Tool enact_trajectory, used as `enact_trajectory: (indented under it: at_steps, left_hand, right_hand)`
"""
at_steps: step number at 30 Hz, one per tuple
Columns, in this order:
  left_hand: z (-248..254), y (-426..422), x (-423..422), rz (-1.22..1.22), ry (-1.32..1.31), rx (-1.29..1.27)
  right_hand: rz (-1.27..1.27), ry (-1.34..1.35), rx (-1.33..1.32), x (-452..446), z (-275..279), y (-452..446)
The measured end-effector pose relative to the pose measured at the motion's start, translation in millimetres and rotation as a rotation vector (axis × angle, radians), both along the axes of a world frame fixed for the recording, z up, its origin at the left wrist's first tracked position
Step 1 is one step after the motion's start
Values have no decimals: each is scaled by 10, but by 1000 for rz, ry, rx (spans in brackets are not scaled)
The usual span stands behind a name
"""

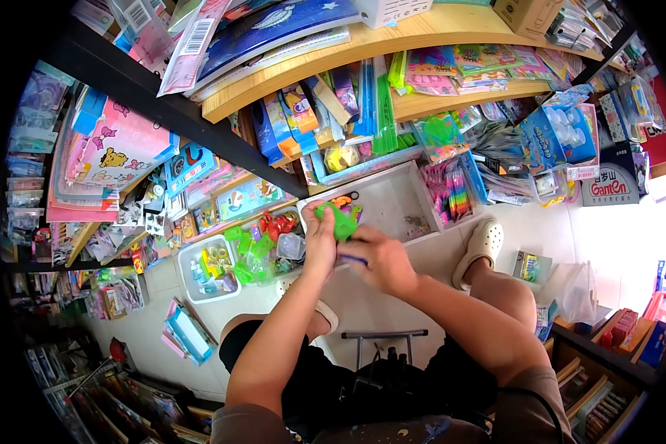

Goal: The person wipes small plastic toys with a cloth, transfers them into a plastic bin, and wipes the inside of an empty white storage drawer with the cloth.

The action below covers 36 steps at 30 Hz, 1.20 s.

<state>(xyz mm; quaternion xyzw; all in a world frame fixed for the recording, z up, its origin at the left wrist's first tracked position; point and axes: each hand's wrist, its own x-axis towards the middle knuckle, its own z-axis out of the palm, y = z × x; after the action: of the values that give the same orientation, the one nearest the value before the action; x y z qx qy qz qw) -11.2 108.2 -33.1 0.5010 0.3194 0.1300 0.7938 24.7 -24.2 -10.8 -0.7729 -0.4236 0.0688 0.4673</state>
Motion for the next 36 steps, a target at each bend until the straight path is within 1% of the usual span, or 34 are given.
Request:
enact_trajectory:
  at_steps: [1,3,5,6,9,10,13,14,15,17,18,21,23,24,25,27,29,31,34,36]
  left_hand:
    - [118,-19,10,-31,-12,-51]
    - [187,-2,27,-107,-78,-145]
    - [208,96,43,-189,-193,-231]
    - [246,102,56,-175,-220,-286]
    - [255,146,69,-192,-239,-270]
    - [246,151,75,-218,-258,-255]
    - [251,64,58,-293,-179,-270]
    - [235,-9,42,-287,-116,-243]
    - [209,-76,11,-290,-59,-208]
    - [-38,-93,-52,-291,9,-67]
    - [-74,-73,-73,-218,20,-149]
    - [-486,185,-157,34,184,9]
    - [-810,521,-297,166,333,132]
    - [-837,646,-390,191,398,250]
    - [-831,756,-495,215,463,368]
    - [-751,972,-714,208,561,407]
    - [-1172,1425,-1039,184,656,605]
    - [-1258,1628,-1212,140,740,828]
    - [-1518,1835,-1309,91,827,1232]
    - [-1661,1873,-1241,68,805,1196]
  right_hand:
    - [59,66,-8,-12,19,-6]
    - [175,199,-22,-54,69,-13]
    - [134,321,32,-21,78,-22]
    - [115,383,60,1,81,-21]
    - [-108,631,143,108,65,-39]
    - [-182,642,172,143,67,-46]
    - [-347,765,223,204,203,-78]
    - [-310,580,222,191,52,-76]
    - [-300,549,153,147,-5,-80]
    - [-269,486,21,34,-71,-88]
    - [-157,526,-80,19,-88,-112]
    - [236,370,-485,-80,-84,-182]
    - [357,312,-598,-177,-118,-217]
    - [417,282,-655,-195,-129,-236]
    - [418,291,-659,-184,-125,-261]
    - [414,316,-665,-159,-112,-304]
    - [375,327,-657,-124,-28,-346]
    - [345,318,-652,-90,-3,-394]
    - [344,278,-631,-90,-15,-487]
    - [321,288,-649,-100,-25,-571]
